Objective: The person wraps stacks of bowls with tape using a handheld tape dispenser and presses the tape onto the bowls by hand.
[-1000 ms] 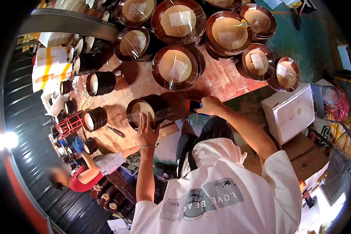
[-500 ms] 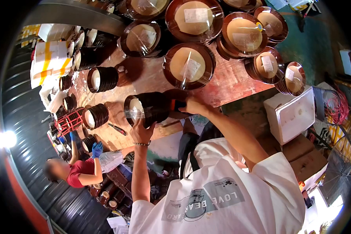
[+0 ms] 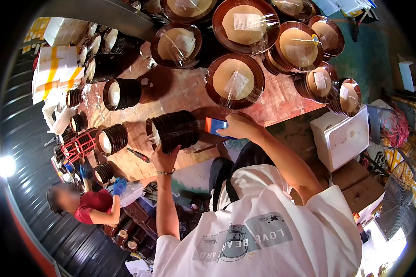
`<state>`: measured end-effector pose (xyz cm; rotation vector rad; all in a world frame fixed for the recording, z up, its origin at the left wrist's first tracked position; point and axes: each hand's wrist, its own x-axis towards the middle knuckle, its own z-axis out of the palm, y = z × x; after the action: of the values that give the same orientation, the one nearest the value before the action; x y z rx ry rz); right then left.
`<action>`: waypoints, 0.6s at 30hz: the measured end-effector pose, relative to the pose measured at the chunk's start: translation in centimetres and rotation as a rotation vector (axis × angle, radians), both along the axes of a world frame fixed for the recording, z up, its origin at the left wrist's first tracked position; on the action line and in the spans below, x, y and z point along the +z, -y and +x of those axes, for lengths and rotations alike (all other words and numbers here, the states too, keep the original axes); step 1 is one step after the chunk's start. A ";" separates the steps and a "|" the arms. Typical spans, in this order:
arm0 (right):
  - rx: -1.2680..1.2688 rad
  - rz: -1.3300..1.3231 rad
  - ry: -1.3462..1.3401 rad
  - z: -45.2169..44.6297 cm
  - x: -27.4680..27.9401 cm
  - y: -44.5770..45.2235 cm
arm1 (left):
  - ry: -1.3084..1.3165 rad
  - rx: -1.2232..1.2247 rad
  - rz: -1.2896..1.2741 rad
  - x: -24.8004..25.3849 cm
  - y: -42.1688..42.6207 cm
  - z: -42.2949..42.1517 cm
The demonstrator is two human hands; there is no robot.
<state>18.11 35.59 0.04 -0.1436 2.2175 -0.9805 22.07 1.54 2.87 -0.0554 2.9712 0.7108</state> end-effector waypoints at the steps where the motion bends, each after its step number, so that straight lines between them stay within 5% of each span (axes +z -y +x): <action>1: 0.002 0.000 0.001 0.1 1.3 -0.9 | -0.022 0.004 -0.060 0.3 -1.0 0.4; 6: 0.040 0.174 0.053 2.2 2.3 -7.1 | -0.139 -0.075 -0.309 -0.2 -5.7 2.0; 8: 0.014 0.173 0.054 2.9 3.1 -9.4 | 0.170 -0.053 -0.367 0.3 -8.2 2.3; 10: -0.027 0.171 0.053 3.6 2.6 -11.6 | -0.173 -0.209 -0.444 -1.1 -10.3 3.3; 18: -0.041 0.115 0.090 6.0 -1.3 -15.3 | -0.184 -0.163 -0.523 -2.8 -12.1 4.8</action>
<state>24.13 50.87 -1.21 -0.0016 2.1953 -0.8622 26.91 13.59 0.03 0.2276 3.1980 -0.0950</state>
